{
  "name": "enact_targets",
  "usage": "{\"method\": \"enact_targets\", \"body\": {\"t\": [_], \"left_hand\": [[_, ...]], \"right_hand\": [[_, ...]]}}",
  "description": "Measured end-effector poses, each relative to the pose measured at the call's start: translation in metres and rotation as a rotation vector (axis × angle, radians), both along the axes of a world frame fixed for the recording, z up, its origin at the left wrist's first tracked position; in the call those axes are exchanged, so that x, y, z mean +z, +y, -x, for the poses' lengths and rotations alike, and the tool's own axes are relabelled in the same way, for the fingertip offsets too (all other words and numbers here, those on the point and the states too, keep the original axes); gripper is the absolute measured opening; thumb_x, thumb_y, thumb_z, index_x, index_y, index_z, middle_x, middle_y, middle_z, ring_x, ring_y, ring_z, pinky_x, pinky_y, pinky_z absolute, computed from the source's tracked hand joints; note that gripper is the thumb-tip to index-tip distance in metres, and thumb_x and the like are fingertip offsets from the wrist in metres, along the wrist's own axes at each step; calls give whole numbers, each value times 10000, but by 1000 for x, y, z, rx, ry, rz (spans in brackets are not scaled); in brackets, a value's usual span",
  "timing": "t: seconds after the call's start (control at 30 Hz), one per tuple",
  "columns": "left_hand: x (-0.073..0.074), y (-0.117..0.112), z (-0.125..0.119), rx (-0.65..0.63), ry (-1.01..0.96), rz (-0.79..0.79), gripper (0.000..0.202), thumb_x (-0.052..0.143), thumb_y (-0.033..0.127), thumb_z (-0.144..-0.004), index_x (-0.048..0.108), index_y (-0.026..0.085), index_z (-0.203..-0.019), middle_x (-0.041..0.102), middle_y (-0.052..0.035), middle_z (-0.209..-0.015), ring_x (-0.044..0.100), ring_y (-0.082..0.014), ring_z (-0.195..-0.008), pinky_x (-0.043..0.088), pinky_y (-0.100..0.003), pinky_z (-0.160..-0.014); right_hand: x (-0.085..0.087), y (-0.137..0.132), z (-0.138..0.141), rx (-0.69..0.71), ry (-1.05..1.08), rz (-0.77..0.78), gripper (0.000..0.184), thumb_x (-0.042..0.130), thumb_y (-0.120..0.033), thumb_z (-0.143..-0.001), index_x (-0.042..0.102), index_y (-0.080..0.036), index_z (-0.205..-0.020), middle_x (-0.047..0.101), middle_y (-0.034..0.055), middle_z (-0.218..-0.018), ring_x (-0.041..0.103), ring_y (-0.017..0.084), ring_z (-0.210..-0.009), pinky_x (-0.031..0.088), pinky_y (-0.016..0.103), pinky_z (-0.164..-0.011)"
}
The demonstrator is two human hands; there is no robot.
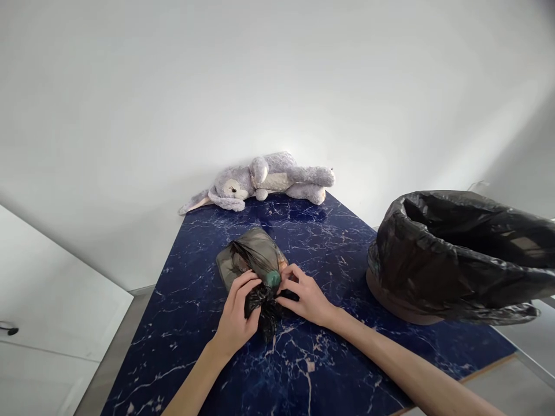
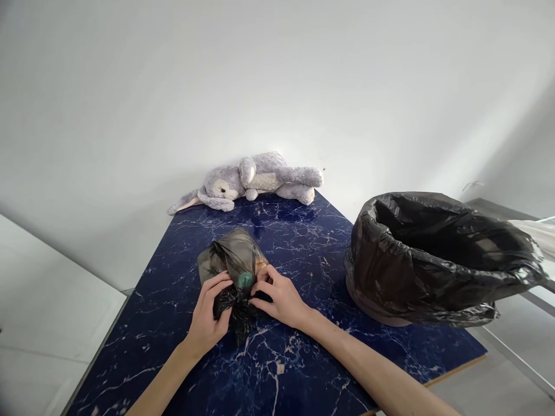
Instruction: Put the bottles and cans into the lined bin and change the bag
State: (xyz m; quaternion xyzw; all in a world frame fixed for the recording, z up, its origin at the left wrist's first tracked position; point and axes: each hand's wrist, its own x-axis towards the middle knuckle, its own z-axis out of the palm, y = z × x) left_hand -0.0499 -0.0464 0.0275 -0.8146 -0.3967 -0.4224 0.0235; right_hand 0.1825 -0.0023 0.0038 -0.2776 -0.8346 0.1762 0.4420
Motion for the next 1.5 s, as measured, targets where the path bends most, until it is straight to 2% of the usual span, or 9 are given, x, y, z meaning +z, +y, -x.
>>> {"method": "enact_targets", "body": {"t": [0.13, 0.4, 0.53, 0.67, 0.77, 1.13, 1.3, 1.4, 1.5], "left_hand": [[3, 2, -1, 74, -126, 53, 493, 348, 243, -1093, 411, 295, -1580, 532, -151, -1510, 524, -312, -1432, 456, -561, -1209], [6, 17, 23, 435, -593, 209, 444, 281, 380, -1124, 574, 296, -1447, 598, -86, -1475, 554, -276, -1395, 470, -472, -1198], [-2, 24, 34, 529, -448, 174, 424, 373, 360, -1090, 531, 270, -1473, 575, -143, -1449, 564, -316, -1355, 521, -512, -1120], [-3, 22, 26, 455, -44, 19, 508, 585, 340, -1023, 477, 248, -1510, 523, -173, -1516, 473, -380, -1437, 404, -614, -1187], [-2, 19, 20, 354, 92, -85, 346, 605, 291, -1033, 605, 284, -1379, 676, -111, -1366, 585, -331, -1316, 429, -548, -1146], [18, 15, 28, 373, -160, -96, 340, 374, 242, -1114, 708, 240, -1050, 760, -59, -980, 712, -227, -953, 520, -384, -900], [18, 12, 27, 318, 35, -152, 285, 681, 458, -987, 685, 240, -1171, 725, -105, -1115, 674, -297, -1077, 508, -454, -972], [9, 11, 20, 232, 156, -110, 206, 704, 390, -985, 693, 245, -1131, 755, -85, -1074, 698, -283, -1039, 505, -448, -968], [4, 9, 15, 151, 95, -52, 133, 568, 249, -1055, 682, 226, -990, 758, -45, -917, 703, -217, -863, 524, -365, -840]], "right_hand": [[2, 1, 0, -106, 150, 64, 30, 628, -255, -979, 634, -265, -951, 571, 62, -1033, 610, 208, -884, 523, 349, -771], [1, 20, -9, -400, 348, 219, 145, 541, -273, -995, 517, -250, -854, 549, 18, -893, 538, 180, -743, 452, 311, -678], [-7, 28, -13, -473, 365, 279, 147, 497, -331, -1023, 502, -254, -898, 543, 5, -825, 541, 191, -709, 444, 304, -623], [-7, 21, -10, -417, 302, 248, 159, 585, -394, -992, 518, -251, -971, 551, 23, -922, 547, 203, -794, 480, 333, -725], [-4, 14, -5, -374, 269, 208, 282, 678, -416, -931, 515, -251, -1091, 550, 48, -1023, 551, 228, -900, 493, 366, -815], [-3, 26, -21, -518, 381, 216, 118, 488, -224, -949, 474, -253, -1063, 538, -11, -846, 529, 185, -735, 447, 311, -694], [5, 20, -22, -564, 402, 104, 130, 546, -271, -958, 455, -259, -1050, 518, 29, -948, 540, 217, -856, 478, 363, -786], [10, 2, -12, -483, 343, -20, 198, 670, -291, -900, 488, -267, -972, 529, 55, -987, 563, 258, -965, 496, 424, -876], [10, -13, 0, -235, 123, -170, 163, 664, -216, -921, 558, -270, -1032, 585, 75, -1032, 598, 265, -1001, 521, 430, -883]]}}
